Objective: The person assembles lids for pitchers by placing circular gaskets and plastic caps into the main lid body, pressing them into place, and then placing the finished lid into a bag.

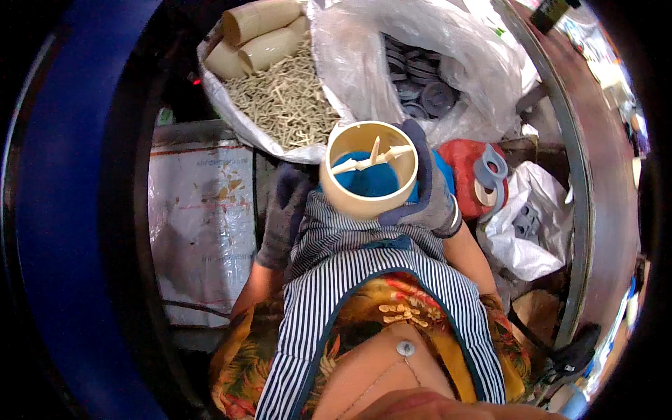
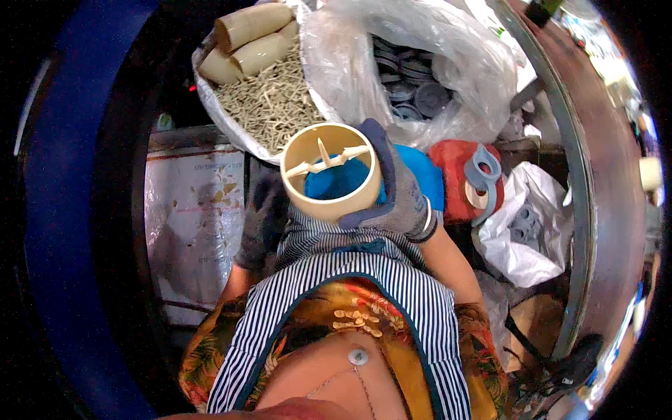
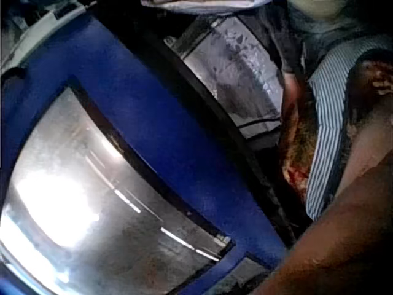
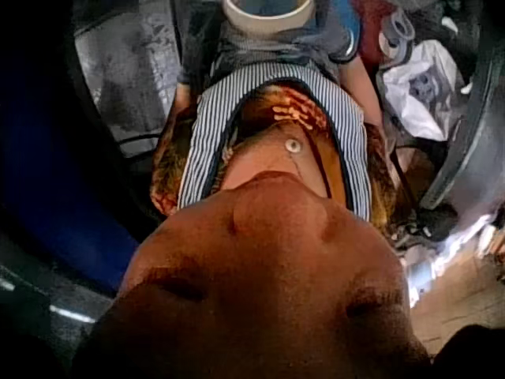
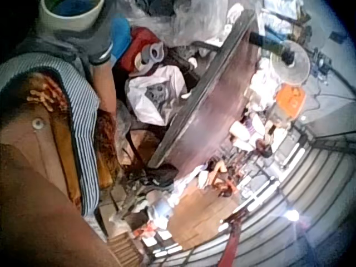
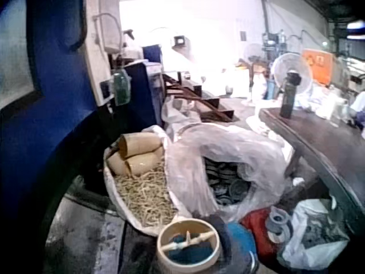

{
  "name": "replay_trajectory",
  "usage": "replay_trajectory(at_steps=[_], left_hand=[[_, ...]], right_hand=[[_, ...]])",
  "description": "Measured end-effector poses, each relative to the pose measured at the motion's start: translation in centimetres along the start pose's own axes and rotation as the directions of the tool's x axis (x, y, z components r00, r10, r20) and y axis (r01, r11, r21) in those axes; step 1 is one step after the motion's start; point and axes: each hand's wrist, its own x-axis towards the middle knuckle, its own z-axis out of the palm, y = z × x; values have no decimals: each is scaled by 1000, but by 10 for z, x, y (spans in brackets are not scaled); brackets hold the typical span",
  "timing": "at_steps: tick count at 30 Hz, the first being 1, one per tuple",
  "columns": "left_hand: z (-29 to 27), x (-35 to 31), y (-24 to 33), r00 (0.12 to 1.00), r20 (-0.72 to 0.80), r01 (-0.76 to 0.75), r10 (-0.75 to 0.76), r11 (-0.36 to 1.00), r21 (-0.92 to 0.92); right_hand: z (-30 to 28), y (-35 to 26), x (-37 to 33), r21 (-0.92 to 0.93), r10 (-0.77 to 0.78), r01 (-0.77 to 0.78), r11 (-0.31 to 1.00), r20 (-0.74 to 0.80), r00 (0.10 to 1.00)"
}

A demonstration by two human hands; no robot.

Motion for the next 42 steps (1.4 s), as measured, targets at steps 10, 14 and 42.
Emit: replay_trajectory(at_steps=[10,14,42], left_hand=[[62,75,123,909,269,-415,319,750,514],[50,78,108,794,450,-592,409,690,416],[-18,221,-78,965,-9,260,-262,951,166]], right_hand=[[6,-22,-56,-584,74,-195,788,-226,971],[-20,-9,-65,-327,156,-195,925,-142,978],[-1,20,-29,96,214,-211,973,-20,977]])
